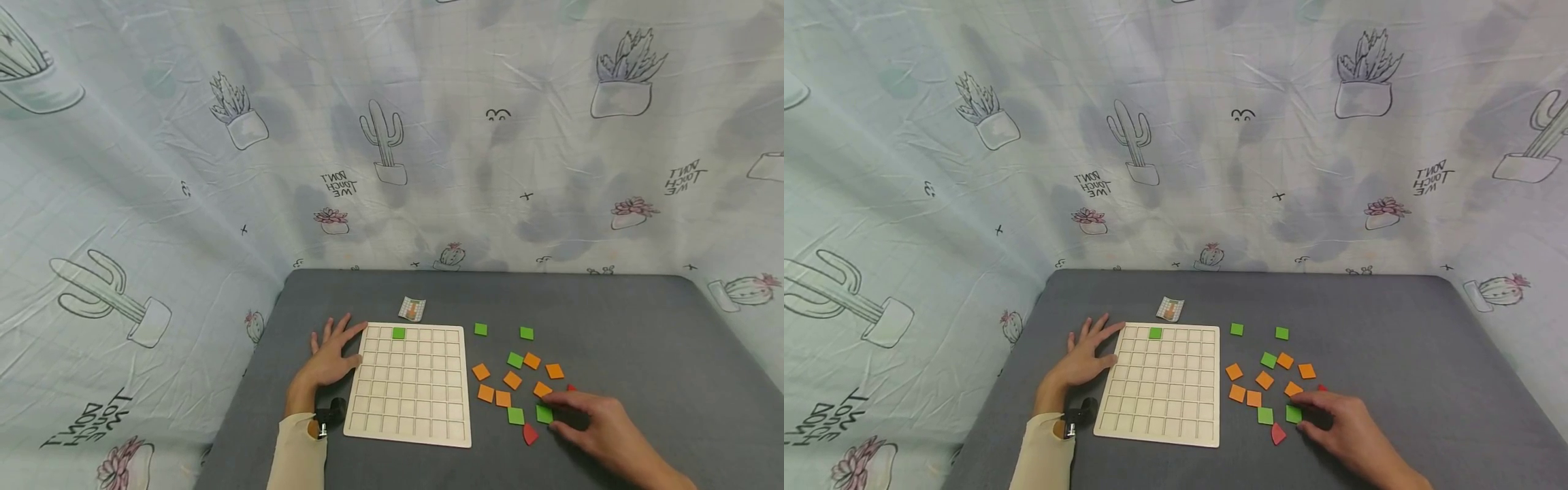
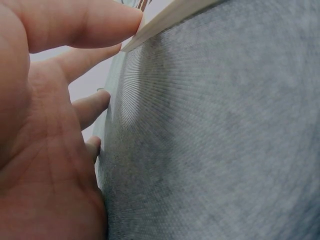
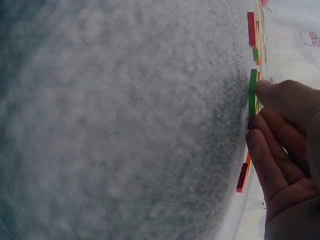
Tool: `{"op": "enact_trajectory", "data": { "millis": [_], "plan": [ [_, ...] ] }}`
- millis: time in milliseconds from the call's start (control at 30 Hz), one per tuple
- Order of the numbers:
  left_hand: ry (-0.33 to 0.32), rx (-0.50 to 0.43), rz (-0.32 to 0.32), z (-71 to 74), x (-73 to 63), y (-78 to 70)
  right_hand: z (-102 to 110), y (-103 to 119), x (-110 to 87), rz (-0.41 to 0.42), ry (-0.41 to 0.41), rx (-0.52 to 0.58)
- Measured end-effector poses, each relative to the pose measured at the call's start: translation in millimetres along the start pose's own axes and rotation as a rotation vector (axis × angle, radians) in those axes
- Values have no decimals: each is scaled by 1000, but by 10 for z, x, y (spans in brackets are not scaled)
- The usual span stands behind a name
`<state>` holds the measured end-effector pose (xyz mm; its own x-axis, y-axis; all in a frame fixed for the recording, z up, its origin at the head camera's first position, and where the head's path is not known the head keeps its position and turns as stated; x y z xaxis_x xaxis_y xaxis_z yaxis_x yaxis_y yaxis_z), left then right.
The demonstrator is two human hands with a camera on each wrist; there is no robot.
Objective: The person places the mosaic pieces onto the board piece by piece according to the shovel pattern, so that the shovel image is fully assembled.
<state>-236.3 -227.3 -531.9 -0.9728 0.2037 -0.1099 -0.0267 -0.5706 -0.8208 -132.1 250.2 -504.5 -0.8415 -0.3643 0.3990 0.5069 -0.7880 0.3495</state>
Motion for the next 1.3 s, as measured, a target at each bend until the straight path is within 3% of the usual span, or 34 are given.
{"op": "enact_trajectory", "data": {
  "millis": [867, 1300],
  "plan": [
    [-1, 21, -15, -12, 2, 13, 6, 81, -2, 74, -36, -38],
    [-5, 11, -21, -9, -2, 12, 252, 367, 390, 64, -56, 6]
  ]
}}
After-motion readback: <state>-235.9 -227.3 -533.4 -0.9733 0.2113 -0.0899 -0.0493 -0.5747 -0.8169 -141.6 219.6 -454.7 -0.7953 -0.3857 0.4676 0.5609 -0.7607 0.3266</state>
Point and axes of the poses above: each hand's wrist, its own x-axis towards the middle knuckle, its own z-axis out of the back of the hand, y = z × x, the point moved 7 cm from there along x, towards the middle knuckle, and after that the axes turned 11 degrees about -x, right-handed, at the moved point
